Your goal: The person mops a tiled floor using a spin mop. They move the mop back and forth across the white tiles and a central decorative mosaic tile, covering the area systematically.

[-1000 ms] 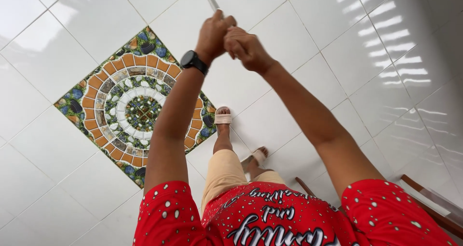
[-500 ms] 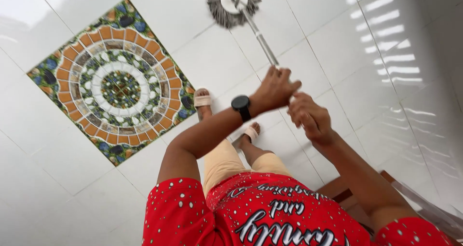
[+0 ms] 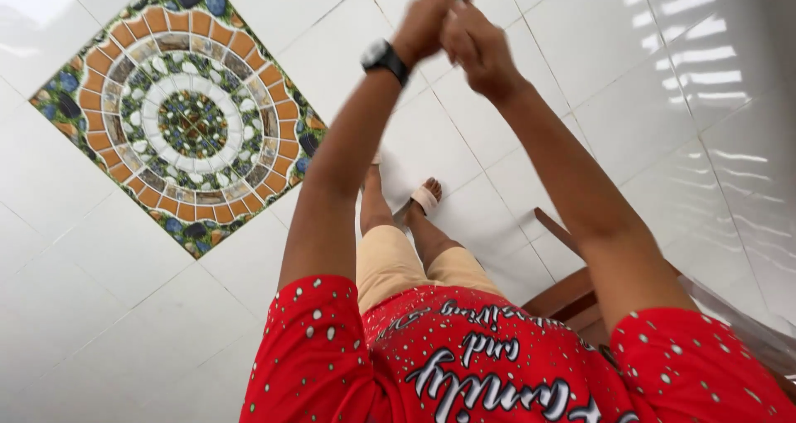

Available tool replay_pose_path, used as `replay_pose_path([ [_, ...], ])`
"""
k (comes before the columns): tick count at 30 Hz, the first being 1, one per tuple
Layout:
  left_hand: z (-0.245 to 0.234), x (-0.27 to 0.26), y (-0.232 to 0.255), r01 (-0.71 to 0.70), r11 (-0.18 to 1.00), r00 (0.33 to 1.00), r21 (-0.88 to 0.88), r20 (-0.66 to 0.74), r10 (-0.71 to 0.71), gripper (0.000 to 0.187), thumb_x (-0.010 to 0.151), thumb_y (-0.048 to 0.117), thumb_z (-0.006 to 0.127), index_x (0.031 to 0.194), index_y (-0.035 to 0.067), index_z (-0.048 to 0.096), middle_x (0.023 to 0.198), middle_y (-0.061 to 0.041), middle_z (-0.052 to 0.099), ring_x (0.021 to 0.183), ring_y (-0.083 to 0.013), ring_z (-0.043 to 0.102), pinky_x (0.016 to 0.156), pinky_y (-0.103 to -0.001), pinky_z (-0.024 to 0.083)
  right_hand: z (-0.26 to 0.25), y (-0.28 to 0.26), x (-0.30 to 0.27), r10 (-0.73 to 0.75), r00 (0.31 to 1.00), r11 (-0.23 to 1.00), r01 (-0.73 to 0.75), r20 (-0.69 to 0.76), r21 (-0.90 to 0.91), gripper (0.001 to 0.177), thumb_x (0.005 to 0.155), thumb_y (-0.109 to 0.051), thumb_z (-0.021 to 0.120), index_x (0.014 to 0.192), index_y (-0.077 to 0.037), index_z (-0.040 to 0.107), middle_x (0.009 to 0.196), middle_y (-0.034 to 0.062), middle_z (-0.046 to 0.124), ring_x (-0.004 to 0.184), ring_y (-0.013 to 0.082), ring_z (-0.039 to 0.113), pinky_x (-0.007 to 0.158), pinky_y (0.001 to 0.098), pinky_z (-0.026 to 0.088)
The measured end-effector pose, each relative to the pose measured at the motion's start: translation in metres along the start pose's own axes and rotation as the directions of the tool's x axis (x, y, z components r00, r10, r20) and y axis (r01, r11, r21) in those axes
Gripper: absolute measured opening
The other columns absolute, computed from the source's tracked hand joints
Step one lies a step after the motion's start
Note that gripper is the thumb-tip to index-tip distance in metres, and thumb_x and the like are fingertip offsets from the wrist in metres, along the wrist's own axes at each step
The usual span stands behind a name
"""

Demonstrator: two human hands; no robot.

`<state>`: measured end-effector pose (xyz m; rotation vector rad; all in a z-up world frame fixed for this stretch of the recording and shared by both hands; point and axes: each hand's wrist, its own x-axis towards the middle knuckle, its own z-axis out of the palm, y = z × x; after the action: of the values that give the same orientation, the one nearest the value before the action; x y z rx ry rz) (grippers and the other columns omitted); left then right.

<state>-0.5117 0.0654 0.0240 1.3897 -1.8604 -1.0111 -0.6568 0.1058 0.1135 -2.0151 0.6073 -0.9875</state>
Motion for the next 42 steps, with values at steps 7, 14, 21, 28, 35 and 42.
replay_pose_path([
  [7, 0.1, -0.075, 0.11, -0.243, 0.97, 0.968, 0.028, 0.071, 0.241, 0.018, 0.087, 0.008, 0.065, 0.1, 0.016, 0.057, 0.101, -0.012, 0.045, 0.082, -0.0332, 0.047, 0.057, -0.046, 0.044, -0.062, -0.134, -0.099, 0.17, 0.985, 0.985, -0.171, -0.016, -0.012, 0.041, 0.109, -0.006, 0.034, 0.07, -0.008, 0.044, 0.078, 0.0086, 0.053, 0.081, 0.025, 0.049, 0.106, 0.0467, 0.037],
  [14, 0.136, -0.007, 0.087, -0.297, 0.953, 0.949, 0.051, 0.129, 0.289, 0.021, 0.083, 0.007, 0.07, 0.093, 0.017, 0.053, 0.103, -0.014, 0.045, 0.075, -0.0334, 0.044, 0.055, -0.045, 0.045, -0.086, -0.059, -0.114, 0.231, 0.965, 0.971, -0.236, -0.128, -0.025, 0.039, 0.103, -0.012, 0.052, 0.064, -0.008, 0.051, 0.078, 0.0088, 0.059, 0.083, 0.0219, 0.06, 0.114, 0.0509, 0.037],
  [21, 0.078, 0.22, -0.002, -0.254, 0.951, 0.955, 0.177, 0.204, 0.217, 0.009, 0.092, 0.022, 0.059, 0.101, 0.021, 0.06, 0.124, -0.006, 0.059, 0.127, -0.03, 0.042, 0.101, -0.071, 0.031, -0.13, 0.104, 0.043, 0.088, 0.962, 0.986, -0.122, -0.26, -0.116, 0.044, 0.109, -0.006, 0.048, 0.065, -0.008, 0.045, 0.068, 0.0054, 0.051, 0.075, 0.0213, 0.048, 0.105, 0.0434, 0.045],
  [28, 0.054, 0.283, -0.032, -0.307, 0.949, 0.946, 0.067, 0.133, 0.296, 0.02, 0.078, 0.008, 0.062, 0.095, 0.016, 0.055, 0.108, -0.004, 0.059, 0.086, -0.0228, 0.053, 0.06, -0.039, 0.04, -0.148, 0.184, 0.082, 0.102, 0.963, 0.953, -0.166, -0.248, -0.253, 0.047, 0.112, -0.015, 0.053, 0.066, -0.009, 0.048, 0.07, 0.0026, 0.052, 0.077, 0.0214, 0.051, 0.07, 0.0373, 0.043],
  [35, 0.073, 0.222, 0.114, -0.686, 0.707, 0.714, 0.171, -0.032, 0.7, 0.009, 0.071, 0.024, 0.068, 0.065, 0.02, 0.064, 0.059, 0.003, 0.053, 0.046, -0.0227, 0.046, 0.048, -0.04, 0.036, -0.211, -0.001, 0.051, 0.308, 0.923, 0.939, -0.333, -0.233, -0.079, 0.042, 0.103, 0.002, 0.048, 0.062, -0.005, 0.043, 0.071, 0.0064, 0.051, 0.072, 0.0215, 0.046, 0.107, 0.0466, 0.042],
  [42, 0.198, 0.253, 0.06, -0.677, 0.643, 0.729, -0.358, -0.213, 0.65, 0.051, 0.086, 0.057, 0.072, 0.121, 0.02, 0.068, 0.08, -0.001, 0.057, 0.078, -0.0285, 0.061, 0.076, -0.042, 0.051, -0.248, 0.058, 0.03, 0.078, 0.947, 0.987, -0.029, -0.312, 0.157, 0.056, 0.106, -0.038, 0.046, 0.061, -0.007, 0.057, 0.065, 0.0113, 0.062, 0.078, 0.0289, 0.066, 0.118, 0.0554, 0.036],
])
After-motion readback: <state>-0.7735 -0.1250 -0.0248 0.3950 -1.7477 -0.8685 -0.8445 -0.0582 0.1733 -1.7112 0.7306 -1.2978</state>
